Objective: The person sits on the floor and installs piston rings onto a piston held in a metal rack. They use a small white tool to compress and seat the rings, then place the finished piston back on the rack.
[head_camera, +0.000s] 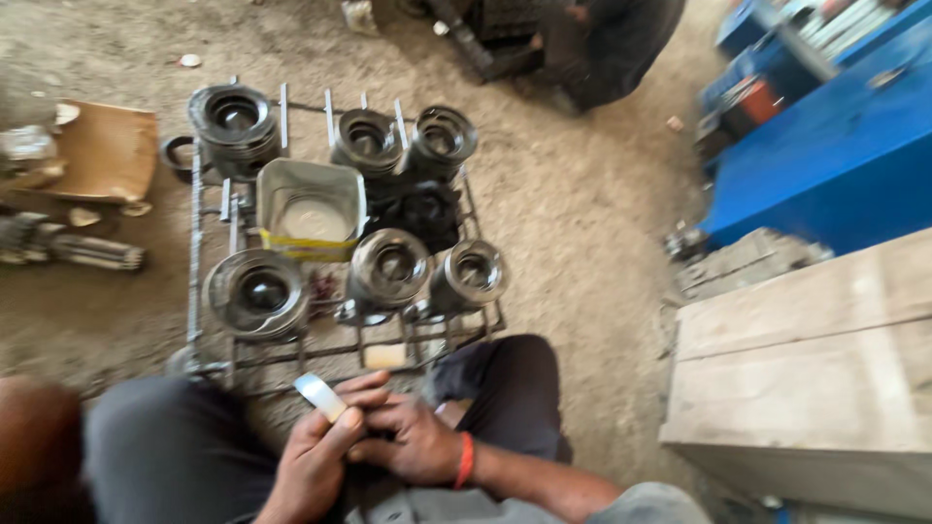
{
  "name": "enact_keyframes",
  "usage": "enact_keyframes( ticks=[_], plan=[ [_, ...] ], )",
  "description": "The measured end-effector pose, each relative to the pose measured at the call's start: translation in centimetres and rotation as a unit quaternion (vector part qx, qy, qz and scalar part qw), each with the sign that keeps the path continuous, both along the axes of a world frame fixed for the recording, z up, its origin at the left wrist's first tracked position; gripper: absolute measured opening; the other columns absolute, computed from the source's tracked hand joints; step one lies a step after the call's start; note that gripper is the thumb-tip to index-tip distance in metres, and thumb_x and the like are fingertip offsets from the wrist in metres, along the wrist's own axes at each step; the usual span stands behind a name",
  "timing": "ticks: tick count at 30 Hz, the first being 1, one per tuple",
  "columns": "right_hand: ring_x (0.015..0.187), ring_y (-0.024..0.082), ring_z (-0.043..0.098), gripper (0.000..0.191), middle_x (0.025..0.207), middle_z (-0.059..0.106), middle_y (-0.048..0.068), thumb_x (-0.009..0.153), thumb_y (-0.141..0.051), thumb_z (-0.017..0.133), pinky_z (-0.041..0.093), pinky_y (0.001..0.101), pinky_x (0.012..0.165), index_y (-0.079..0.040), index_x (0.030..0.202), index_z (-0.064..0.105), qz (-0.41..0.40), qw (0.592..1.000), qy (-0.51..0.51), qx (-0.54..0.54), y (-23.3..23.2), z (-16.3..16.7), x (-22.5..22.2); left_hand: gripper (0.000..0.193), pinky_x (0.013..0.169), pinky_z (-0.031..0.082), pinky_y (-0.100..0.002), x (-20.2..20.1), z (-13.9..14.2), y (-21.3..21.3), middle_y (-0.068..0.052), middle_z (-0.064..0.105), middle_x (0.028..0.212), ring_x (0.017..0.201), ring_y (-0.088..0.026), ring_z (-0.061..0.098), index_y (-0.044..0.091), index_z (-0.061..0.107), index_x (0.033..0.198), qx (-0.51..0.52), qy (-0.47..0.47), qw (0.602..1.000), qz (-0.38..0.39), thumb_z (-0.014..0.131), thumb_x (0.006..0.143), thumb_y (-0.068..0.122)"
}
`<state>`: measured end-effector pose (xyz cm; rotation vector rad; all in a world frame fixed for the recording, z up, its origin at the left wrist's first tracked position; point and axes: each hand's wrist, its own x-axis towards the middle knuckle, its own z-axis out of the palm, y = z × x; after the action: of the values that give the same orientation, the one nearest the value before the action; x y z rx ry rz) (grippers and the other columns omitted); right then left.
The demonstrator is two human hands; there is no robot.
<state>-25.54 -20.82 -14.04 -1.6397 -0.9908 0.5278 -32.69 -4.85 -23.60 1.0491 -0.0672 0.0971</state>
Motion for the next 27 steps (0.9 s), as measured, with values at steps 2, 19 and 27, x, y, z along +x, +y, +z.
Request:
enact_keyframes(
  ticks=[2, 19, 27],
  plan=[
    [0.117, 0.028, 0.068, 0.03, 0.124, 0.07, 0.011, 0.095, -0.026, 0.078, 0.056, 0.0393, 0.1, -0.004, 0.115, 0.072, -0.005, 0.995, -0.084, -0.053, -0.1, 1.6, 0.7, 0.035, 0.117, 0.037, -0.045, -0.2, 1.1, 0.4, -0.022, 0.059, 0.148, 0.14, -0.03, 0.053, -0.006, 0.07, 0.124, -0.012, 0.016, 1.0, 0.011, 0.054, 0.102, 0.017],
    [0.068, 0.009, 0.063, 0.065, 0.091, 0.068, 0.003, 0.105, -0.017, 0.06, 0.052, 0.023, 0.059, 0.0, 0.163, 0.037, -0.269, 0.957, -0.061, 0.091, -6.7, 11.9, 21.4, 0.033, 0.107, 0.045, -0.046, 0.3, -0.4, 0.6, -0.025, 0.058, 0.146, 0.138, -0.035, 0.052, -0.009, 0.067, 0.123, -0.154, 0.009, 0.987, 0.048, 0.054, 0.102, 0.012],
    [0.069, 0.009, 0.064, 0.081, 0.093, 0.067, 0.003, 0.095, -0.019, 0.067, 0.05, 0.0221, 0.054, -0.002, 0.164, 0.029, -0.372, 0.897, 0.054, 0.233, -5.7, 15.7, 22.7, 0.032, 0.106, 0.044, -0.044, -0.2, 0.4, 0.9, -0.023, 0.058, 0.146, 0.138, -0.032, 0.052, -0.008, 0.067, 0.123, -0.124, 0.036, 0.991, 0.016, 0.056, 0.101, 0.013]
  ],
)
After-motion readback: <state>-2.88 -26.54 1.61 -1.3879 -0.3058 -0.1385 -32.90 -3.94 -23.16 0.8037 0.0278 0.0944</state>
